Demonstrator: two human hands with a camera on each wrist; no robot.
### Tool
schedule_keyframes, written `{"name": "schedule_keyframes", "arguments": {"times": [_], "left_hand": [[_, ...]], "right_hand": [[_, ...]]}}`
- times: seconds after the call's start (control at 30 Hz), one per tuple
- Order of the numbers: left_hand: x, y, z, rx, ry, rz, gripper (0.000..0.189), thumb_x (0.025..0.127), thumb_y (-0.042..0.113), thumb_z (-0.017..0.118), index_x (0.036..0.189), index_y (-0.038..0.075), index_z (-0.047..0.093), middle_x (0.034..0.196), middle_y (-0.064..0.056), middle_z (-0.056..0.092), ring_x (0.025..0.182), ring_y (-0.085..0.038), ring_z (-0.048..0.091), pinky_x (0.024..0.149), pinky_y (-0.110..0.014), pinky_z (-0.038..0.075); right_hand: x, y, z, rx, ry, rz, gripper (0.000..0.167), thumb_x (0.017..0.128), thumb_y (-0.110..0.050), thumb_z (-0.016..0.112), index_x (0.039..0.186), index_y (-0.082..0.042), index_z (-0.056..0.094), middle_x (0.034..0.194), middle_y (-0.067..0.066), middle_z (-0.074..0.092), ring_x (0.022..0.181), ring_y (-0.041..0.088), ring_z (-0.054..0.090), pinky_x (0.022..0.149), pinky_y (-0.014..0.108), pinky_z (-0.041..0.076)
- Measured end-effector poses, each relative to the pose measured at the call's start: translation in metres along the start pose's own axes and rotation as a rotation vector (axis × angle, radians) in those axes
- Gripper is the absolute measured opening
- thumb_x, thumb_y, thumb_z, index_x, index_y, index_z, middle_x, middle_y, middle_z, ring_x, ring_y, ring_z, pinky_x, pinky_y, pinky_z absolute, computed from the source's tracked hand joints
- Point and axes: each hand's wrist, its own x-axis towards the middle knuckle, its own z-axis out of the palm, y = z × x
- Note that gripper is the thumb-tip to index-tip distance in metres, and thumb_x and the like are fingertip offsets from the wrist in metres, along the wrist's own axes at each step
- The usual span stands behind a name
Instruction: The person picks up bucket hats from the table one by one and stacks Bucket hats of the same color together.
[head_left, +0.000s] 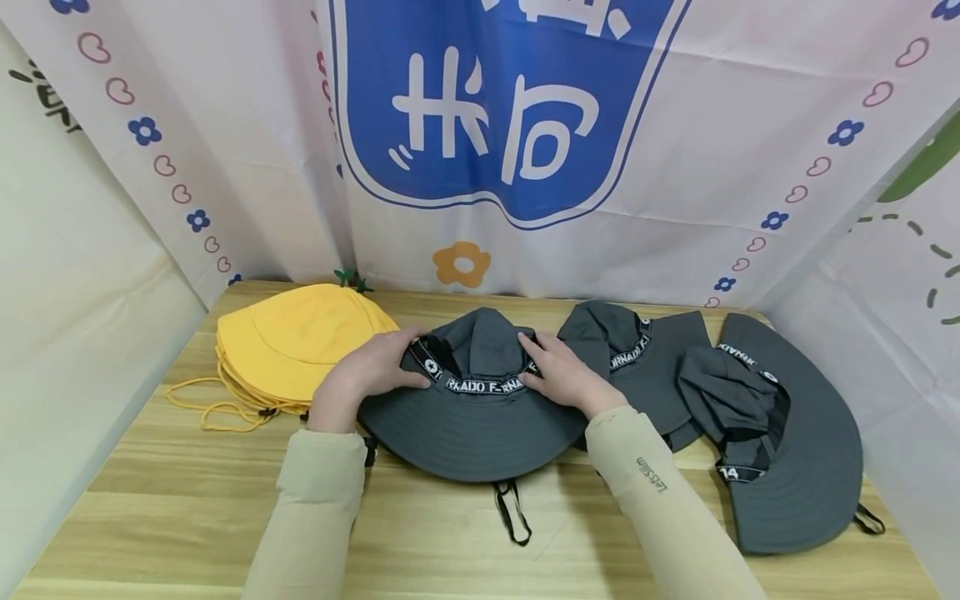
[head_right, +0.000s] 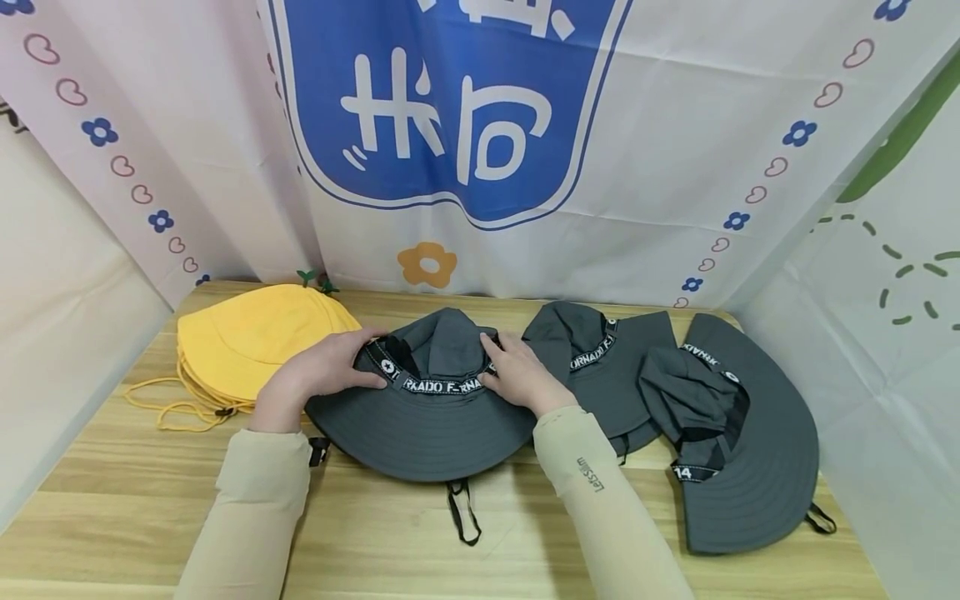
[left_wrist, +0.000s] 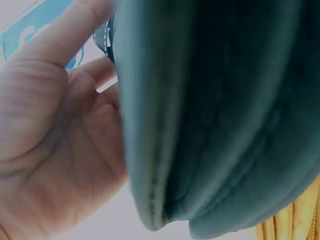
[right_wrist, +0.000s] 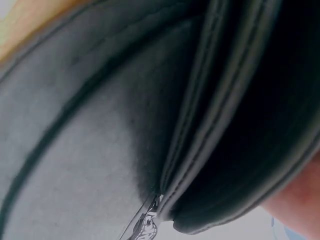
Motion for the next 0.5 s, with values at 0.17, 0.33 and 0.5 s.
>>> {"name": "schedule_keyframes", "arguments": {"times": [0.17,0.33,0.5], "left_hand": [[0.002,-0.001,0.000,-0.014,0.010,0.012,0.074,0.089,0.022,0.077,0.151,0.004,0.041,0.149,-0.022,0.049,0.138,-0.039,0.047,0.115,-0.053,0.038],[0.003,0.000,0.001,-0.015,0.009,0.003,0.073,0.089,0.021,0.077,0.150,0.003,0.041,0.149,-0.023,0.049,0.138,-0.040,0.046,0.115,-0.053,0.037],[0.004,0.000,0.002,-0.010,0.015,0.002,0.072,0.088,0.021,0.077,0.149,0.003,0.042,0.148,-0.024,0.050,0.137,-0.040,0.047,0.114,-0.053,0.038]], "right_hand": [[-0.002,0.002,0.001,-0.032,0.002,-0.015,0.068,0.103,-0.029,0.055,0.158,-0.002,0.024,0.159,0.032,0.026,0.148,0.046,0.028,0.121,0.055,0.028],[-0.004,0.003,0.001,-0.068,0.002,-0.015,0.067,0.104,-0.033,0.052,0.158,-0.004,0.024,0.160,0.031,0.025,0.149,0.044,0.027,0.122,0.054,0.027],[-0.011,0.008,-0.008,-0.099,0.047,-0.033,0.065,0.103,-0.035,0.055,0.156,-0.006,0.031,0.159,0.028,0.030,0.149,0.044,0.028,0.121,0.054,0.029]]}}
